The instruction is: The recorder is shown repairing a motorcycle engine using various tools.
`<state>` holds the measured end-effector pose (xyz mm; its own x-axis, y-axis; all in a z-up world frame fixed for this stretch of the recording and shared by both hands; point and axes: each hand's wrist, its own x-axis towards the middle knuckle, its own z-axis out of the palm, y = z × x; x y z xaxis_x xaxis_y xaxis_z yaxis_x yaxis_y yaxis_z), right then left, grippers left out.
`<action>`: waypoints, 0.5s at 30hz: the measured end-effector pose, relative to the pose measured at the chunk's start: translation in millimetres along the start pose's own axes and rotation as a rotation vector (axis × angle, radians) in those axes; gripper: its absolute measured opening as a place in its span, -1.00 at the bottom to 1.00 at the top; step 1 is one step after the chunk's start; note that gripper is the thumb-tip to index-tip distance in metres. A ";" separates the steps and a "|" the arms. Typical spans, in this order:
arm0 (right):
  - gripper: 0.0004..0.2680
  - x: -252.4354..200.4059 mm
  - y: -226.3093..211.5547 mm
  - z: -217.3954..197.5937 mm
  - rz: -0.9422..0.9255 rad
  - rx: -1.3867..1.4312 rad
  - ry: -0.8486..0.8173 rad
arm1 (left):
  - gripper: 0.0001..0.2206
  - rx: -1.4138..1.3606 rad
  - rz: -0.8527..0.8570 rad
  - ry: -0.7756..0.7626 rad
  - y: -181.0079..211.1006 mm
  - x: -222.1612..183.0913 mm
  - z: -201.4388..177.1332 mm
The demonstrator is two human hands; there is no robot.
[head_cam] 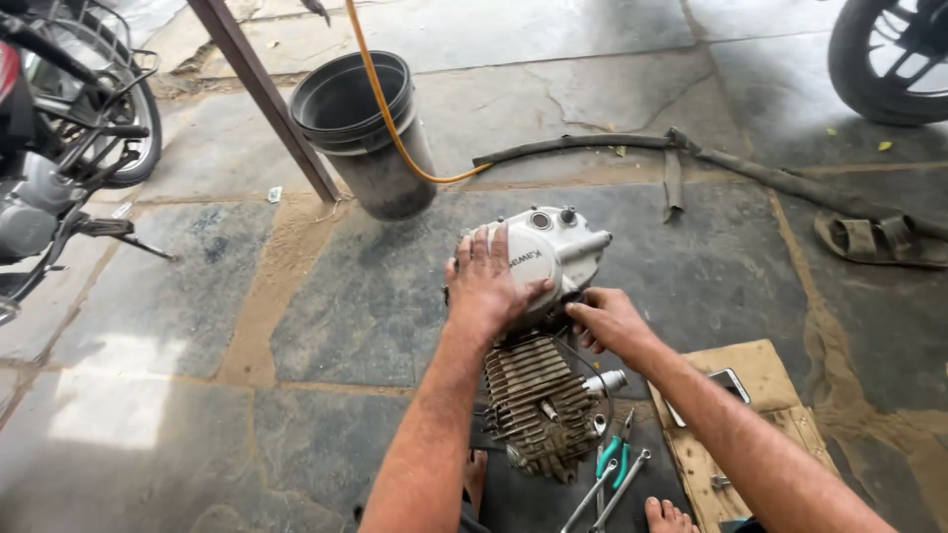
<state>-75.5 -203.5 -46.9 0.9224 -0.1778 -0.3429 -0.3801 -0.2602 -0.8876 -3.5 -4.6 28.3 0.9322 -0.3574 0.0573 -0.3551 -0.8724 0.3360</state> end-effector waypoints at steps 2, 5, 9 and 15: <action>-0.84 11.7 13.7 5.3 -0.005 0.112 0.005 | 0.03 0.004 -0.005 -0.005 -1.0 0.6 2.1; -0.86 19.9 15.6 11.0 0.004 0.221 0.033 | 0.02 0.007 0.002 0.002 -4.0 -2.0 4.7; -0.87 18.7 12.8 13.3 -0.041 0.100 0.164 | 0.02 0.029 -0.007 -0.083 2.1 2.1 0.0; -0.88 -12.8 -18.1 20.6 -0.388 -0.552 0.469 | 0.00 0.022 -0.026 -0.103 7.5 1.1 1.4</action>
<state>-79.0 -176.9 -32.7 0.9173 -0.3252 0.2297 -0.1319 -0.7926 -0.5953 -5.2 -12.0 29.6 0.9293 -0.3662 -0.0481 -0.3338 -0.8885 0.3149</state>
